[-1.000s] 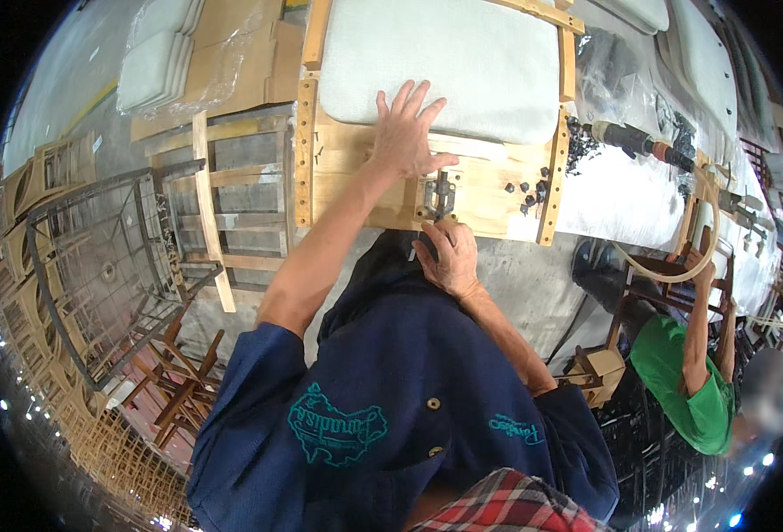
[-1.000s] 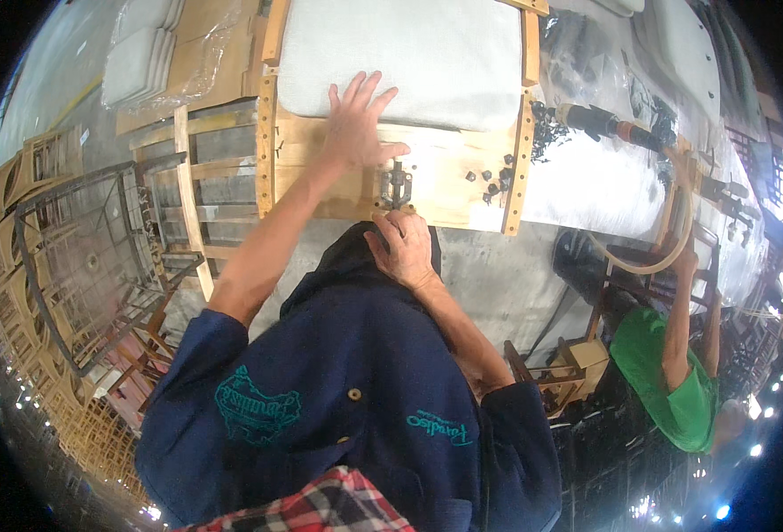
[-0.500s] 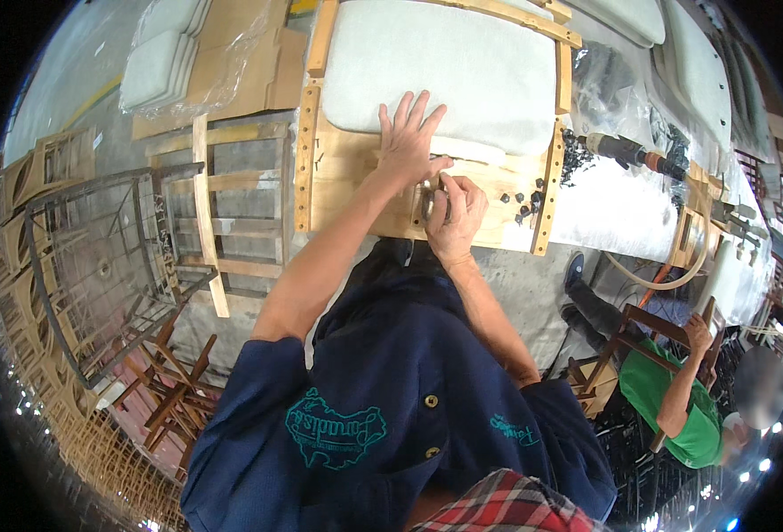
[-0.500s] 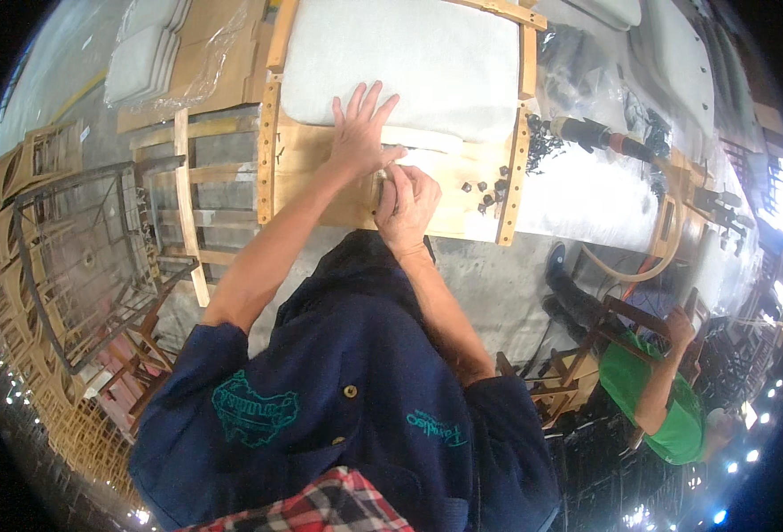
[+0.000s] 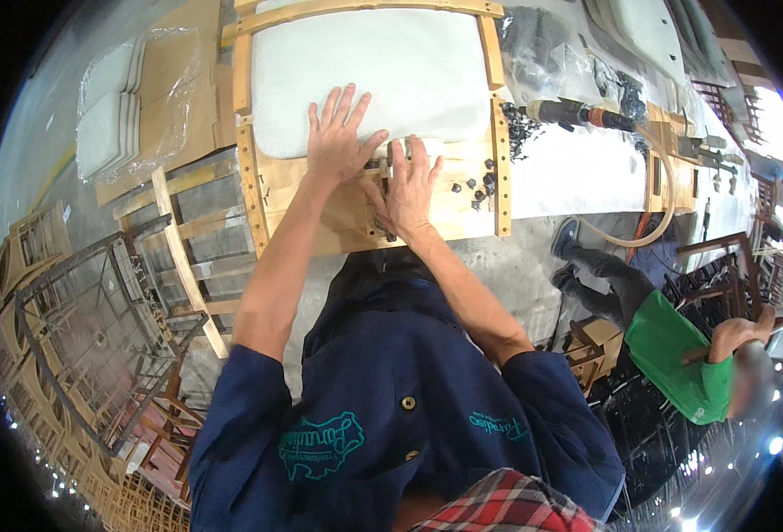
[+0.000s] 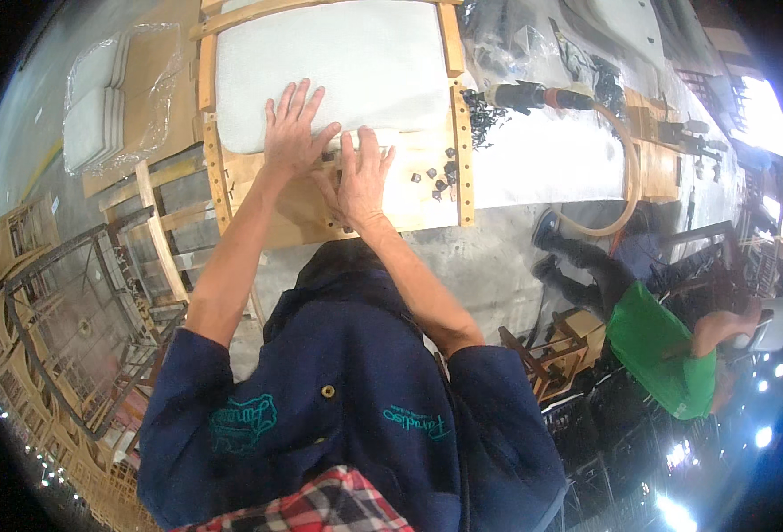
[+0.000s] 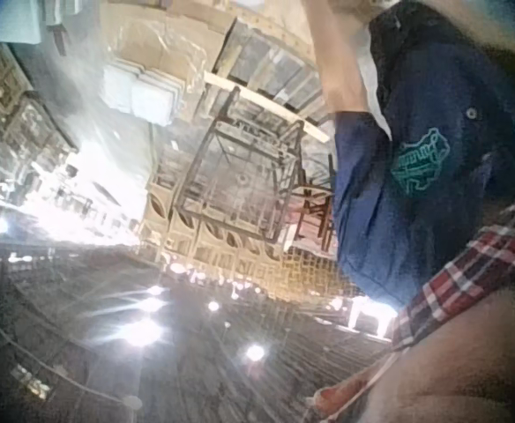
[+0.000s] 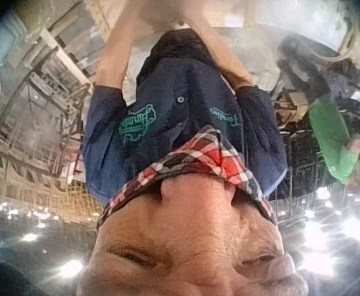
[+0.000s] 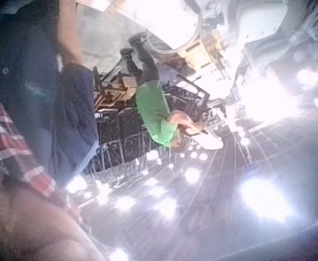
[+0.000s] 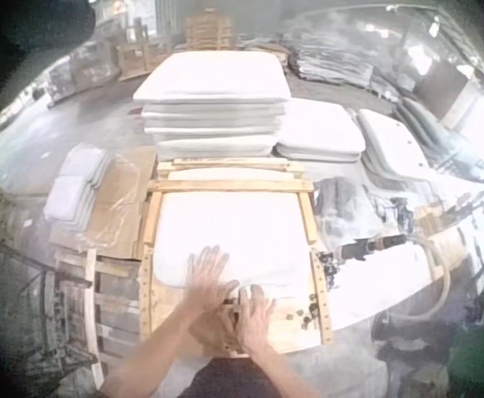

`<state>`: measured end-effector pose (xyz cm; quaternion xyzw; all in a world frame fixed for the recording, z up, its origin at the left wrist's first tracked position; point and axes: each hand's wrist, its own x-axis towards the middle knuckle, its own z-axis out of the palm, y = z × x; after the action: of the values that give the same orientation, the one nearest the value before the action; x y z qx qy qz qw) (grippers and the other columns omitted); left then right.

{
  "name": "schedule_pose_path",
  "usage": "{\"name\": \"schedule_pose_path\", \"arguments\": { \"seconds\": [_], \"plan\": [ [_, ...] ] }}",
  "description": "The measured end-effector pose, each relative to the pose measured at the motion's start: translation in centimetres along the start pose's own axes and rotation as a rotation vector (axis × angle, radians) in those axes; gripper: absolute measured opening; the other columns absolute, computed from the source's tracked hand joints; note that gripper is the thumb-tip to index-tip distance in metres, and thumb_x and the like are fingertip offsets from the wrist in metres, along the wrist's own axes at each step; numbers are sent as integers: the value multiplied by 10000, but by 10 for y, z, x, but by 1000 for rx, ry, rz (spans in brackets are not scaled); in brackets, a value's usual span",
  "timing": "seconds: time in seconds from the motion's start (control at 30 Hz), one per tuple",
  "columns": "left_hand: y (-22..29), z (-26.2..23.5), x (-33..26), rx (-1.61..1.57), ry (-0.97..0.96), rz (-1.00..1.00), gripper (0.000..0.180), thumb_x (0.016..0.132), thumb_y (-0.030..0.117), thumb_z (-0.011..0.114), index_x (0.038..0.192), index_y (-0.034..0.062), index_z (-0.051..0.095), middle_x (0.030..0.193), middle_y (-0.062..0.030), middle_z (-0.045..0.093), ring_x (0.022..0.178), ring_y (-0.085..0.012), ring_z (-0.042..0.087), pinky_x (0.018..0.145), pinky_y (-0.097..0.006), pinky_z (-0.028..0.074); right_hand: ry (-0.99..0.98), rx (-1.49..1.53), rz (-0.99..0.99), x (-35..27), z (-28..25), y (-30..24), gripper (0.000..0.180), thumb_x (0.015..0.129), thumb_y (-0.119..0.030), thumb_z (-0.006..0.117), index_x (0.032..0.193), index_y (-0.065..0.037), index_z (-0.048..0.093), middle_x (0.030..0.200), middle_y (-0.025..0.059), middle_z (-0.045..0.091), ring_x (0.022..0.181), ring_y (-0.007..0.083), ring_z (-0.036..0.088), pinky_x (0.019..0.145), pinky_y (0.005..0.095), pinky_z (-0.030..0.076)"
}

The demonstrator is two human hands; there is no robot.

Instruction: The person picks up a white cushioned seat, places it on a wooden chair frame, and secures it using a pneumatic drill and screws. The person repeats this process for a second seat, aligning and fastening each cushion to its frame.

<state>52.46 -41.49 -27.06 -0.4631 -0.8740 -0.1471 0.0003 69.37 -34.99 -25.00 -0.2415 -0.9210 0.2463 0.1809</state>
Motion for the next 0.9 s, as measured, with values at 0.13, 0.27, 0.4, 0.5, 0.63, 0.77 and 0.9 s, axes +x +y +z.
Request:
{"name": "schedule_pose_path", "arguments": {
  "seconds": [0.13,0.27,0.4,0.5,0.63,0.77,0.9],
  "plan": [
    [2,-1,2,23,-17,-54,785,972,690,474,1576,196,394,1665,-98,293,1546,-328,220,1236,-634,165,3,103,201,-1,-38,27,669,869,-320,759,1409,-25,497,1344,254,523,1279,419,494,1087,602,366],
    [2,7,3,26,-2,-45,815,958,720,459,1582,202,384,1670,-101,283,1549,-329,213,1244,-623,158,-17,-42,417,-25,-70,117,410,906,-146,666,1294,-19,627,1123,198,668,1026,353,646,913,437,531],
    [3,5,4,49,-29,-54,826,955,732,436,1584,200,382,1675,-99,275,1555,-325,200,1252,-610,143,-143,-203,275,-31,-104,153,463,829,9,643,1290,-27,639,1128,169,680,988,352,676,886,437,565],
    [3,3,3,56,-38,-56,820,958,724,439,1582,195,389,1672,-103,282,1554,-329,202,1254,-609,136,-264,-264,105,-18,-114,152,514,772,28,661,1283,-26,643,1181,133,671,1095,345,640,936,436,545],
    [1,4,2,41,-15,-51,802,968,703,449,1579,186,395,1668,-112,291,1553,-337,208,1250,-616,135,-390,-267,5,6,-121,151,500,765,16,674,1258,-61,661,1222,116,661,1165,339,606,970,440,530],
    [5,-3,4,48,-57,-63,799,972,695,449,1586,188,383,1675,-104,281,1558,-332,195,1254,-609,124,-516,-323,-93,19,-113,173,416,777,-38,690,1184,-122,674,1224,106,661,1107,330,640,934,433,551],
    [6,-5,4,35,-73,-75,805,973,700,439,1593,190,370,1683,-99,263,1565,-323,177,1261,-600,109,-631,-381,-22,23,-97,170,380,788,-59,697,1163,-105,661,1180,149,668,1072,332,671,902,421,574]
  ]
}}
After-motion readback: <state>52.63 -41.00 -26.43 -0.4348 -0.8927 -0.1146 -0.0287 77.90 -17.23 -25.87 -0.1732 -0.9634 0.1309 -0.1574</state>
